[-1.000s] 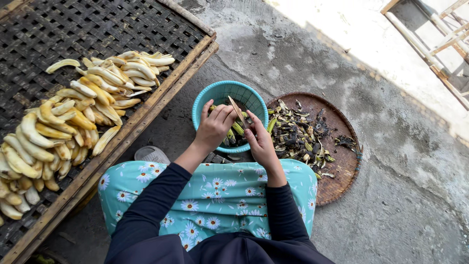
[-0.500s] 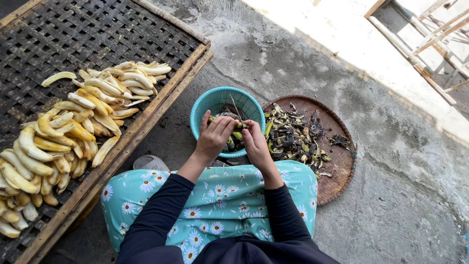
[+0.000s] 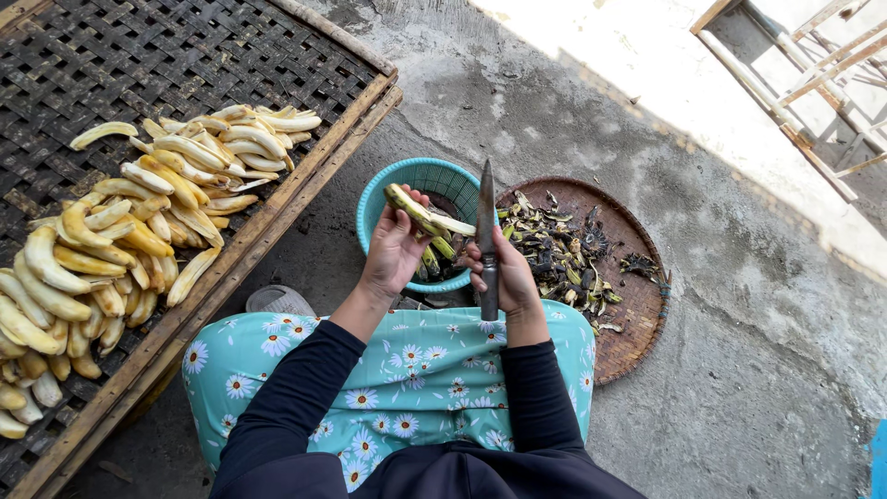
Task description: The person sits on the ground and peels bananas one at a time, using a knife to help remove the skins. Peeled bananas are placed on a slatted wooden tray beside them, and the peels are dropped onto a round woven tray.
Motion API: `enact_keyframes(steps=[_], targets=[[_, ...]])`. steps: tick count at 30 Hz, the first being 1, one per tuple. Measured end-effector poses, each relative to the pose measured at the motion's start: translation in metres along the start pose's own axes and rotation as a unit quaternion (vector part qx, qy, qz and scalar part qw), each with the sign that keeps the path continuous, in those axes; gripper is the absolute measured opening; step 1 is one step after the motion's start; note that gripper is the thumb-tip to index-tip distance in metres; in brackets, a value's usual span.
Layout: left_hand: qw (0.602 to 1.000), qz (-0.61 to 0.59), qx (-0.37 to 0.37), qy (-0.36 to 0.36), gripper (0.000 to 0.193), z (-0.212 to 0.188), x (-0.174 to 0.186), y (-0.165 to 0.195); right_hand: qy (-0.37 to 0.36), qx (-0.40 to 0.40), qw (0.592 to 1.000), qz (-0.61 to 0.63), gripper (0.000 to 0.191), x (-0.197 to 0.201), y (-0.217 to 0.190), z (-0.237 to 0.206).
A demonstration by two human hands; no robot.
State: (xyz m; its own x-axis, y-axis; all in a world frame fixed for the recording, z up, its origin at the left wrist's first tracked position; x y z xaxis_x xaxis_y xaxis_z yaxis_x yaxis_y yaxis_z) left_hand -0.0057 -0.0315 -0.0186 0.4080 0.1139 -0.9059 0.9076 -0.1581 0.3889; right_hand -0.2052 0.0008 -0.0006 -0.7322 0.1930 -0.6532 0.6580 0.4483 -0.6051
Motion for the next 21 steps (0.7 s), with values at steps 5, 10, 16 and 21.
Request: enact_keyframes(steps=[5,10,16,21], targets=[[0.999,-0.04,0.013,0.033,0.041,0.006,0.005,0.009,0.059,0.044,0.997,-0.002,0.033,0.038,-0.017,0.007],[0.997,-0.035,0.015,0.06,0.045,0.008,0.002,0.022,0.274,0.156,0.949,0.012,0.036,0.076,-0.052,-0.006],[0.992,0.102,0.05,0.06,0.047,0.006,0.001,0.005,0.297,0.293,0.898,-0.143,0.033,0.036,-0.061,-0.021],[0.99,0.135,0.035,0.027,0.049,-0.003,0.005,-0.026,0.043,0.358,0.843,-0.398,0.044,-0.032,-0.003,-0.018]])
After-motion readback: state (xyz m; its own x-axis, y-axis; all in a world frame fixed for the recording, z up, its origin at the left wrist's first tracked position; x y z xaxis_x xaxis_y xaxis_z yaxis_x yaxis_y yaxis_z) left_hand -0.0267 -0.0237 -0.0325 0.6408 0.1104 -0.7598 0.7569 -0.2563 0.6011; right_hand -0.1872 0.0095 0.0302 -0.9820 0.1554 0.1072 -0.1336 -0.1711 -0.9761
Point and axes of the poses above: each hand's wrist, its own z-axis towards the middle knuckle, its own x-axis out of the back of the hand, y = z × x, the point moved 3 cm from there along z, towards the middle knuckle, and after that the axes turned 14 degrees about y, right-handed, at the moved point
